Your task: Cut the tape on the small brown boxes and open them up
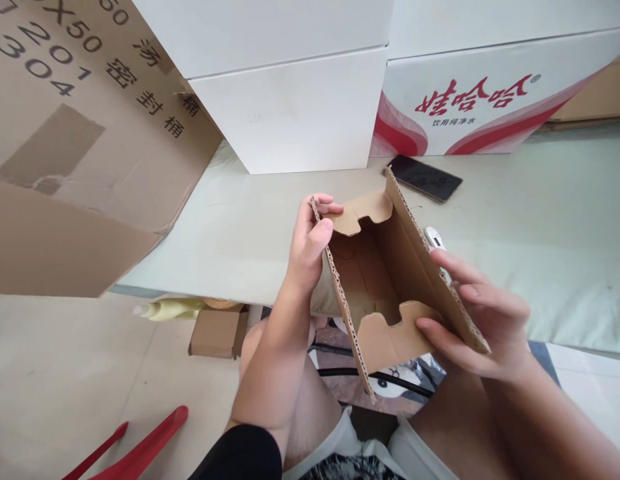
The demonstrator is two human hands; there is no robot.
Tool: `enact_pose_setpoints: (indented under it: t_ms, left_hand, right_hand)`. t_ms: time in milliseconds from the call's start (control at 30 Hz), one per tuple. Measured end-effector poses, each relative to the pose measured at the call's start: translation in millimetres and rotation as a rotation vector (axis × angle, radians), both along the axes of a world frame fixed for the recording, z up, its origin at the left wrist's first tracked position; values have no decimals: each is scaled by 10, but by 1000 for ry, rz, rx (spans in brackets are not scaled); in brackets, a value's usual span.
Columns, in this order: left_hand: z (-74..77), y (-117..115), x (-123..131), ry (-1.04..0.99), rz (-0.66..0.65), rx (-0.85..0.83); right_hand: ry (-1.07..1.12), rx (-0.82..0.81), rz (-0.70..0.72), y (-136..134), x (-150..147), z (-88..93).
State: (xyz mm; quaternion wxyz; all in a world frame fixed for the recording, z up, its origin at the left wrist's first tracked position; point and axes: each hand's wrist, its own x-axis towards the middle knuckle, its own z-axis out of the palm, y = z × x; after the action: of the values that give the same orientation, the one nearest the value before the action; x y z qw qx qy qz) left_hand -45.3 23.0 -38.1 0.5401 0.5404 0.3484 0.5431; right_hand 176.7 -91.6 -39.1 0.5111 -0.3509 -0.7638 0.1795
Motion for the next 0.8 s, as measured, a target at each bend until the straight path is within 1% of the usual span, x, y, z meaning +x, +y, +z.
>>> enact_pose_setpoints:
  t_ms: [167,333,500,600,800]
  left_hand:
    - [-59,28,13,-9,15,11]
    - [-30,11,24,-7,16,5]
    - [-13,-10,33,0,22,20]
    - [-21,-14,31,65,19,34]
    - [-49,14,14,258,-5,69]
  right_hand:
    - [-117,-24,82,30,21,-5]
    - [-215,-36,161,76,56,-47]
    - [-195,-31,192,102,65,-66]
    - [-170,-31,184,110,52,-54]
    - [-167,-39,147,100,23,-47]
